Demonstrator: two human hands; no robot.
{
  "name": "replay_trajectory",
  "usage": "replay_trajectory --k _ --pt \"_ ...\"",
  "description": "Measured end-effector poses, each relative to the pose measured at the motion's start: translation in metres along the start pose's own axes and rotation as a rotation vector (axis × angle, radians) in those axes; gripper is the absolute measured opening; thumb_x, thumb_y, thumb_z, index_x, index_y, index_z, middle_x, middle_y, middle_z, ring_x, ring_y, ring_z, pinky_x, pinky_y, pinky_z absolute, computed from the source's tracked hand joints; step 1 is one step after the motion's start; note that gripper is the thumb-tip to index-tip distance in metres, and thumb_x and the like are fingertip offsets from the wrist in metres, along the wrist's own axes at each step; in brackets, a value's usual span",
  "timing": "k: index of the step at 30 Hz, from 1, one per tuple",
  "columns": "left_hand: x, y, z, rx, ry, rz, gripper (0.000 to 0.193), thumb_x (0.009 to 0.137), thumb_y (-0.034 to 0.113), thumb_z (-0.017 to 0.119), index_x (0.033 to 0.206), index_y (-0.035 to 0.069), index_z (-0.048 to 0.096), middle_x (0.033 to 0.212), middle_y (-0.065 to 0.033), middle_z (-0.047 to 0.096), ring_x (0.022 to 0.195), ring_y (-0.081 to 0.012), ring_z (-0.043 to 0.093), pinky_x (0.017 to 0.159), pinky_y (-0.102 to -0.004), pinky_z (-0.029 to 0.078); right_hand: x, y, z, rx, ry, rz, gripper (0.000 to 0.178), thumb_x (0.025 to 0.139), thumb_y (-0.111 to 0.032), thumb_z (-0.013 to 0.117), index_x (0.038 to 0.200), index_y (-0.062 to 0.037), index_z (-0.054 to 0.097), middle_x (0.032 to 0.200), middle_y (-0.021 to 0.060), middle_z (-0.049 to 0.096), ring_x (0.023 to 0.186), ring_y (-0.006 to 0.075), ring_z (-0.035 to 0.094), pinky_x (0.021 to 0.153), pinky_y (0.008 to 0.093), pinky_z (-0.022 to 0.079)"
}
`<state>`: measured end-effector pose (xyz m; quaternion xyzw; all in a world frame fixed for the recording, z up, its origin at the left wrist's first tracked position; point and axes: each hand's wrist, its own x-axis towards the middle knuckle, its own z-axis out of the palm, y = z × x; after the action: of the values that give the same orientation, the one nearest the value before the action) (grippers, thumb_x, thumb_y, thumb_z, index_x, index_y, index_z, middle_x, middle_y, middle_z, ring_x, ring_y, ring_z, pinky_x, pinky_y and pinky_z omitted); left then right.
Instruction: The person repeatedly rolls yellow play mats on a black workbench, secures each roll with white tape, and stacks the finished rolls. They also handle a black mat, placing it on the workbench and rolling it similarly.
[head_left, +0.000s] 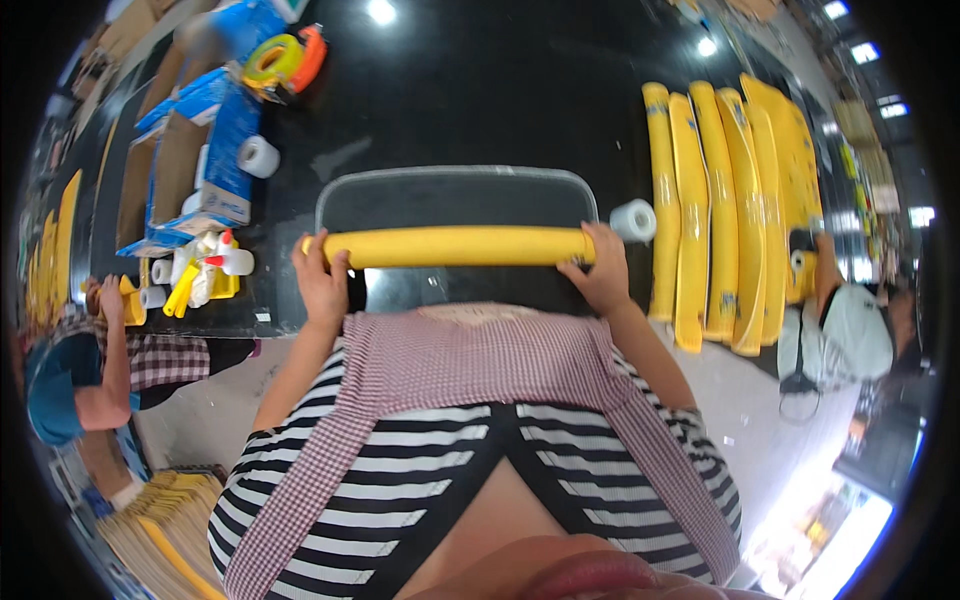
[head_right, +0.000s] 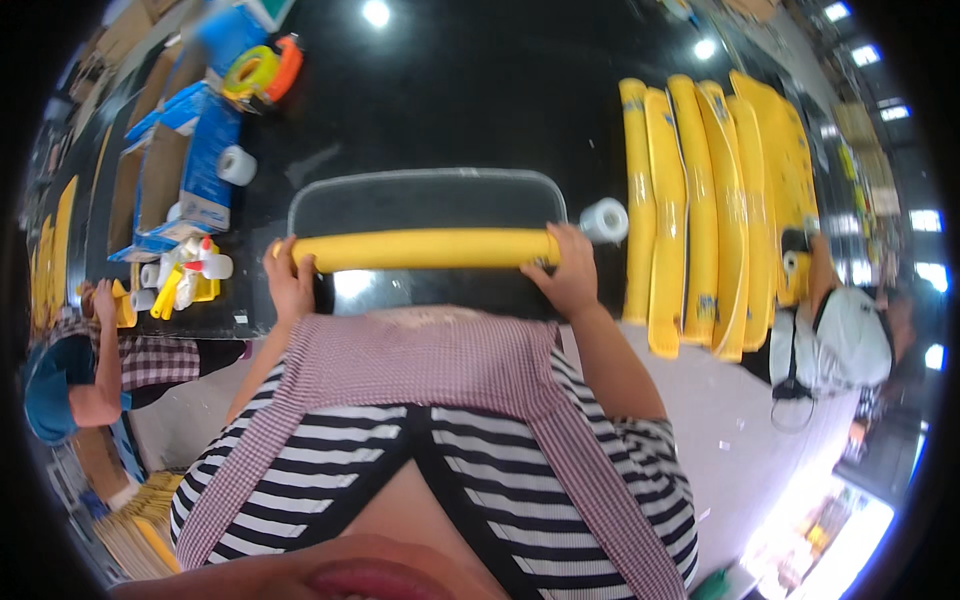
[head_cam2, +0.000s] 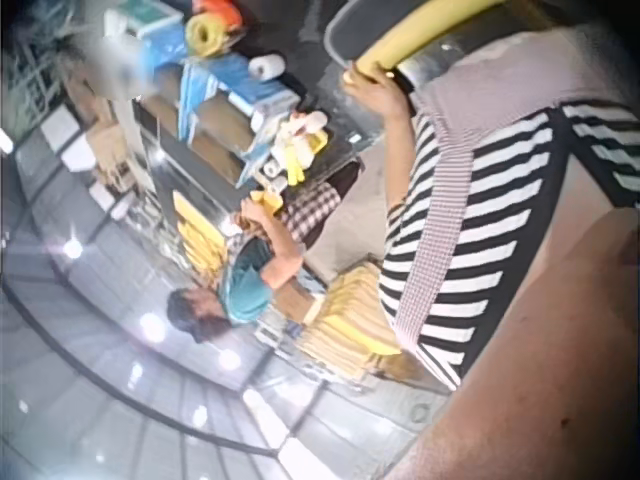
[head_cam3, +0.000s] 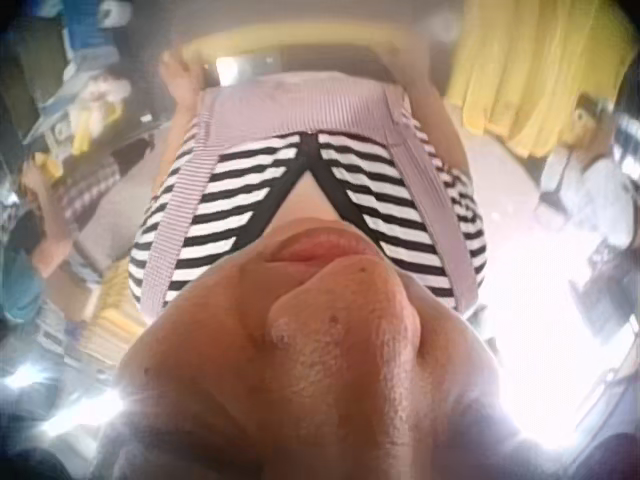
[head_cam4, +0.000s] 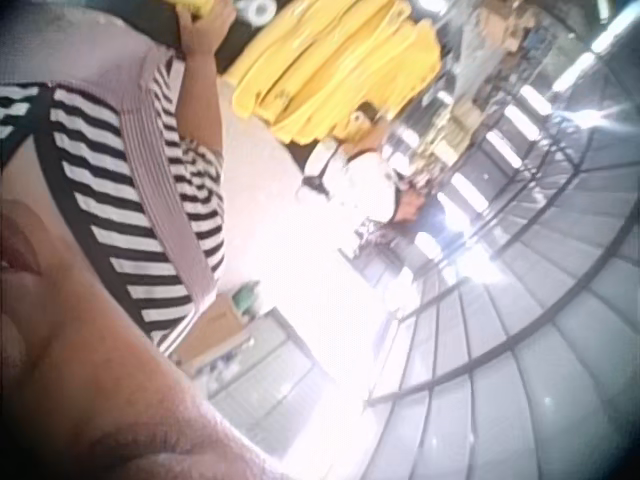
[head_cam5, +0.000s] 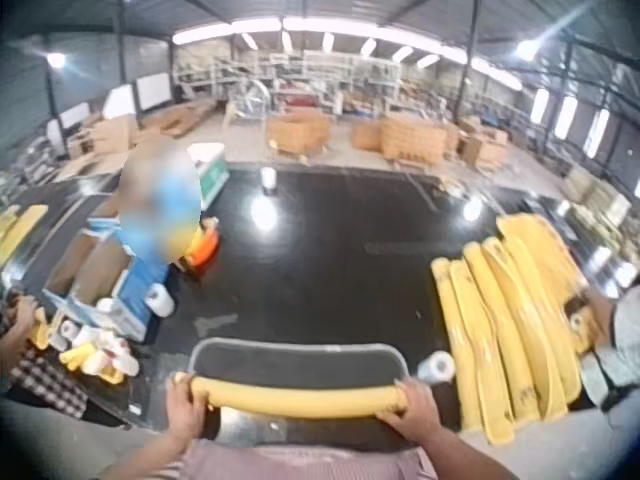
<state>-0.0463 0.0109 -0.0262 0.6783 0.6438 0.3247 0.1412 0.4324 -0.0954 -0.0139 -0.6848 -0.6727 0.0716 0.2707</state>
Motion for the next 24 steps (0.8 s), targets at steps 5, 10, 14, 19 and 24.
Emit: replay_trajectory --k 5,10,14,19,24 --pt "-0.003 0.002 -0.003 0.037 -0.073 -0.04 0.047 0.103 0.036 0.064 0.143 0.011 0.059 0.151 -0.0228 0.045 0.131 -0.0431 0.054 0.106 -0.0467 0.049 -0.009 -0.011 -0.003 -0.003 -0.009 0.056 0.077 0.073 -0.027 0.093 0.137 -0.0051 0.058 0.139 0.0201 0.059 0.131 0.041 0.054 0.114 0.0483 0.042" --pt "-0.003 0.004 -0.002 0.049 -0.077 -0.046 0.048 0.104 0.038 0.063 0.143 0.011 0.058 0.151 -0.0226 0.045 0.13 -0.0425 0.055 0.106 -0.046 0.049 -0.007 -0.011 -0.008 -0.026 -0.019 0.058 0.076 0.074 -0.029 0.094 0.137 -0.0047 0.059 0.14 0.0202 0.059 0.131 0.0398 0.054 0.113 0.0475 0.045" --pt "-0.005 0.005 -0.003 0.032 -0.078 -0.051 0.047 0.104 0.037 0.063 0.142 0.01 0.059 0.15 -0.0238 0.045 0.13 -0.043 0.055 0.105 -0.0462 0.05 -0.01 -0.012 -0.008 0.006 -0.014 0.072 0.076 0.073 -0.028 0.094 0.137 -0.005 0.06 0.141 0.021 0.058 0.131 0.04 0.054 0.113 0.0475 0.044" --pt "-0.009 0.002 -0.003 0.024 -0.061 -0.04 0.046 0.103 0.034 0.065 0.141 0.009 0.06 0.149 -0.0244 0.045 0.13 -0.0434 0.054 0.105 -0.0469 0.049 -0.011 -0.013 -0.006 0.008 -0.019 0.062 0.078 0.072 -0.027 0.095 0.137 -0.0052 0.059 0.141 0.0206 0.058 0.133 0.0408 0.053 0.114 0.0481 0.043" --pt "-0.003 0.003 -0.004 -0.006 -0.055 -0.003 0.046 0.101 0.031 0.067 0.14 0.008 0.06 0.149 -0.0249 0.046 0.13 -0.0439 0.054 0.106 -0.0462 0.048 -0.01 -0.008 -0.005 -0.004 -0.006 0.037 0.08 0.071 -0.028 0.095 0.138 -0.0054 0.058 0.141 0.0207 0.058 0.133 0.0411 0.052 0.114 0.0483 0.042"
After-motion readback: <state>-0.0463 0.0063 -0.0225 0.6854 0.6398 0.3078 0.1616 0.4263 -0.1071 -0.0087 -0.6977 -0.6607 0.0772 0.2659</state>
